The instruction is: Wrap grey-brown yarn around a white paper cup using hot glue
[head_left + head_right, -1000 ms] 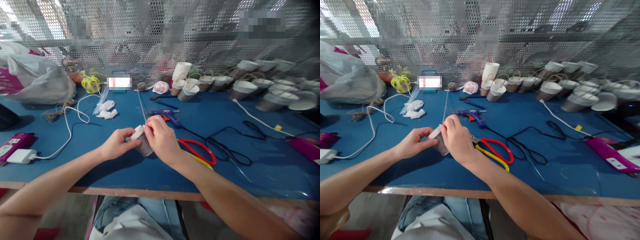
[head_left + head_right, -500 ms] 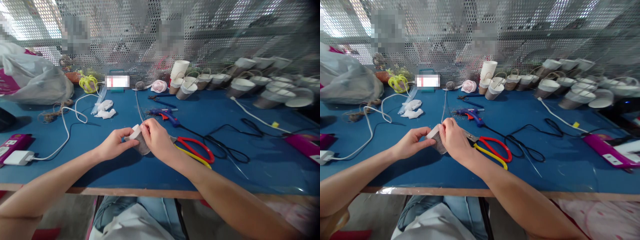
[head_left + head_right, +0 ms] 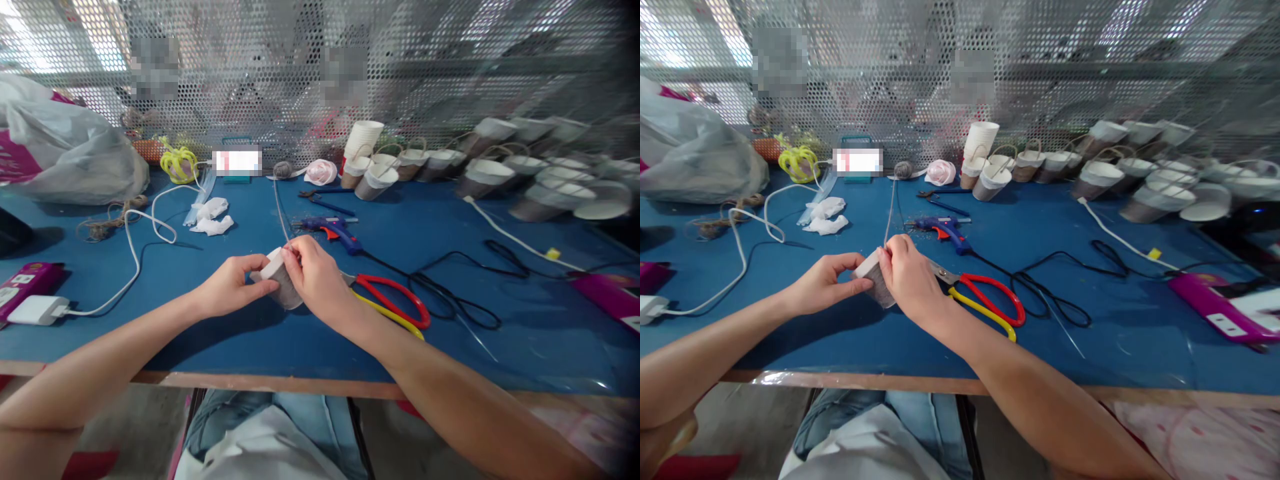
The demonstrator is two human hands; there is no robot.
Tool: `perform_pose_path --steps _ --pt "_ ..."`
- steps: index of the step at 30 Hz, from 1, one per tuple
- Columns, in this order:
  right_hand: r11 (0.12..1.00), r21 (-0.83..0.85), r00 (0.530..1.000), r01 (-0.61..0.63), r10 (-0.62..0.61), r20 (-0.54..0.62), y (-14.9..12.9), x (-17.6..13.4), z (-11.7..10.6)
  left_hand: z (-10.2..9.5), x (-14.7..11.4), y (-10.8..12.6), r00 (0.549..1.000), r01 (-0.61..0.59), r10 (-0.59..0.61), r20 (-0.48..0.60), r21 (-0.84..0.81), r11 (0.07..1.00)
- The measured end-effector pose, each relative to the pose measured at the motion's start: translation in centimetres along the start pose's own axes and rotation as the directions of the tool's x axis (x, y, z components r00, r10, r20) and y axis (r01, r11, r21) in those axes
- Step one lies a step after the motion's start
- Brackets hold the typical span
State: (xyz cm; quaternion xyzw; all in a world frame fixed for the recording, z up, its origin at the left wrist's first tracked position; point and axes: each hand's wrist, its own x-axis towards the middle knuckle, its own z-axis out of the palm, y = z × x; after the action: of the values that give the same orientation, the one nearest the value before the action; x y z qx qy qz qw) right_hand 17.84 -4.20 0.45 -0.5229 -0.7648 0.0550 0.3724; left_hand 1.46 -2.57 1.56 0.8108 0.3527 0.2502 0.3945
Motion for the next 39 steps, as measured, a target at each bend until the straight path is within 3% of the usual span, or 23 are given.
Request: perform_pose_path --steps 11,18,28,39 --pt "0.997 -0.067 1.000 0.027 -0.028 -0.014 -0.35 -0.23 0.29 0.23 -0.08 0.20 1.000 0.007 -0.006 0.013 -0.084 0.996" --pt "0.995 -0.068 0.995 0.074 -0.079 -0.065 -0.19 -0.15 0.40 0.04 0.06 0.03 0.999 -0.038 0.037 -0.028 -0.035 0.999" --pt "0.984 -0.096 0.981 0.148 -0.158 -0.110 -0.12 -0.35 0.90 0.51 -0.17 -0.13 1.000 0.001 0.000 0.028 -0.028 1.000" --pt "0.995 -0.067 0.995 0.079 -0.082 -0.054 -0.47 -0.11 0.36 0.07 0.09 -0.17 0.998 0.048 -0.043 0.046 -0.118 0.992"
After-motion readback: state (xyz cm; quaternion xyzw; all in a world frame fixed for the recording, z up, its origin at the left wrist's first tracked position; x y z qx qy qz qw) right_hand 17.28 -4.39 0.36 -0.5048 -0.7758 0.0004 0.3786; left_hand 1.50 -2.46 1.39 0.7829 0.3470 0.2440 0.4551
